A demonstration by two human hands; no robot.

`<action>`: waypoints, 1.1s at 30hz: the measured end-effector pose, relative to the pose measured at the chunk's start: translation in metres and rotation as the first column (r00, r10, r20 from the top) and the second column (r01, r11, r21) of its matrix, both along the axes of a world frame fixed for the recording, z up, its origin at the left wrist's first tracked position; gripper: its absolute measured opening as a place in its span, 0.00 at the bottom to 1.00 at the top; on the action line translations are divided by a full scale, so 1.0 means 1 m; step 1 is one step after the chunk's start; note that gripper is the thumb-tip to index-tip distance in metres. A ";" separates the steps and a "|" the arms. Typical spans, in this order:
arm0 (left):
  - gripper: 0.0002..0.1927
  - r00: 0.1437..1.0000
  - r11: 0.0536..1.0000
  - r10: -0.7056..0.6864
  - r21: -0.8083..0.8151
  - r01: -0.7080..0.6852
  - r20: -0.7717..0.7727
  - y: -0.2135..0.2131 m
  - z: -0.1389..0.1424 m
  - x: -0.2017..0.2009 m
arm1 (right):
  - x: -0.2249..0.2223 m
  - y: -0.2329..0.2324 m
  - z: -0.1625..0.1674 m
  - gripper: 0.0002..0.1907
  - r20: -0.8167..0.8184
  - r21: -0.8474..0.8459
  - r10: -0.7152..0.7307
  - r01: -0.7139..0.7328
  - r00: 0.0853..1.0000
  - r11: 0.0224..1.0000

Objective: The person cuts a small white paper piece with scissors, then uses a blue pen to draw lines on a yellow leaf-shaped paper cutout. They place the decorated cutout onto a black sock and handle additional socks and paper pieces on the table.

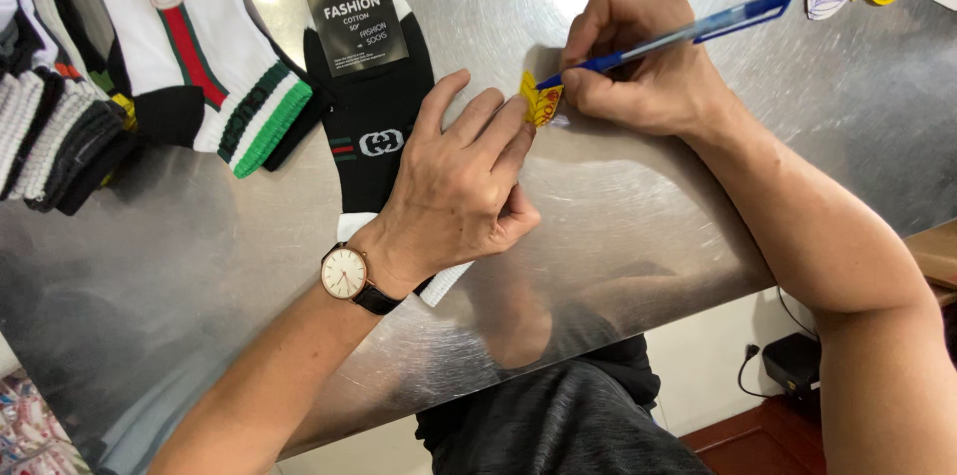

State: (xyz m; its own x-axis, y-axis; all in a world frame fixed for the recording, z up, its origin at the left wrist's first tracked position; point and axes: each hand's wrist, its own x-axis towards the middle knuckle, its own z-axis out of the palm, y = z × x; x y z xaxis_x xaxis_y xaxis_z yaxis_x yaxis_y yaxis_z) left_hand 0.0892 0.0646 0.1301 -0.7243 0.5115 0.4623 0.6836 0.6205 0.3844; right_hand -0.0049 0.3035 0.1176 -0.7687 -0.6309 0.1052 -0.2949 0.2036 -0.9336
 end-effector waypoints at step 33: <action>0.17 1.000 0.999 0.004 0.046 -0.005 0.021 0.003 -0.003 0.000 | 0.008 -0.007 0.005 0.10 -0.193 0.172 0.093 -0.060 0.977 0.983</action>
State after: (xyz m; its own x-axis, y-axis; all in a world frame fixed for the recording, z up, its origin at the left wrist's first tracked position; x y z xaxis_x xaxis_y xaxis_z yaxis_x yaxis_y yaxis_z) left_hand 0.0896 0.0672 0.1270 -0.7362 0.4871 0.4699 0.6725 0.6046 0.4268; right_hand 0.0029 0.2970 0.1223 -0.6917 -0.7082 0.1414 -0.4921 0.3189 -0.8100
